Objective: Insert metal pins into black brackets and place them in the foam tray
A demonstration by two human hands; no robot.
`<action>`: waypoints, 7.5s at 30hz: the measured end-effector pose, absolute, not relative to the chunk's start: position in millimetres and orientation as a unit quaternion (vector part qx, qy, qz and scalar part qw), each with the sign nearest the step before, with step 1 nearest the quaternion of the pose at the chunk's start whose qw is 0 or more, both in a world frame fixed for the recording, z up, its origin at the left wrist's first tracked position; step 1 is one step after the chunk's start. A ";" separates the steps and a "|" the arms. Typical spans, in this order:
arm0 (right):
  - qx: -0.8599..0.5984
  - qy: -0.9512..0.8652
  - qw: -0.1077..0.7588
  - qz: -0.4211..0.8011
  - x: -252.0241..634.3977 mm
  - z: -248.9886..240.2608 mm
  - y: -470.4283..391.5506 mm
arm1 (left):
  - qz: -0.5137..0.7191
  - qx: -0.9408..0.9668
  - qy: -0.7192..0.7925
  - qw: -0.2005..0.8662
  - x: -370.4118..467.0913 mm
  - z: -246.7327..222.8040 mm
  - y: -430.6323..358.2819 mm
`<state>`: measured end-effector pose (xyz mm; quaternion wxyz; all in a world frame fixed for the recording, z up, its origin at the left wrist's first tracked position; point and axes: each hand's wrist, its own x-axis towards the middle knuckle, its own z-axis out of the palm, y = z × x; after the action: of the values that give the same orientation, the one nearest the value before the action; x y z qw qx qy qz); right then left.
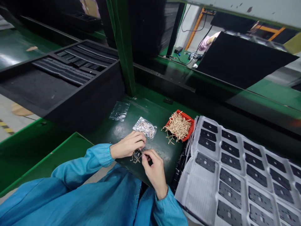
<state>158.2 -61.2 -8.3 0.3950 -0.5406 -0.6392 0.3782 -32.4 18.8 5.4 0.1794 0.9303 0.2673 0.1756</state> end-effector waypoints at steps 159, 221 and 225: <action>-0.557 -0.443 0.660 0.240 153.3 56.4 -120.7 | 0.374 0.633 0.463 0.495 9.0 91.1 -76.2; -0.526 -0.468 0.678 0.210 146.6 55.2 -139.7 | 0.414 0.638 0.548 0.348 18.6 100.5 -94.2; -0.534 -0.439 0.673 0.263 143.8 54.7 -141.1 | 0.416 0.584 0.518 0.467 15.7 100.0 -93.4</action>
<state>143.8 -141.1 54.7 0.6731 -0.5339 -0.4389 0.2632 15.7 -93.4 100.0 0.4667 0.5835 0.5182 0.4161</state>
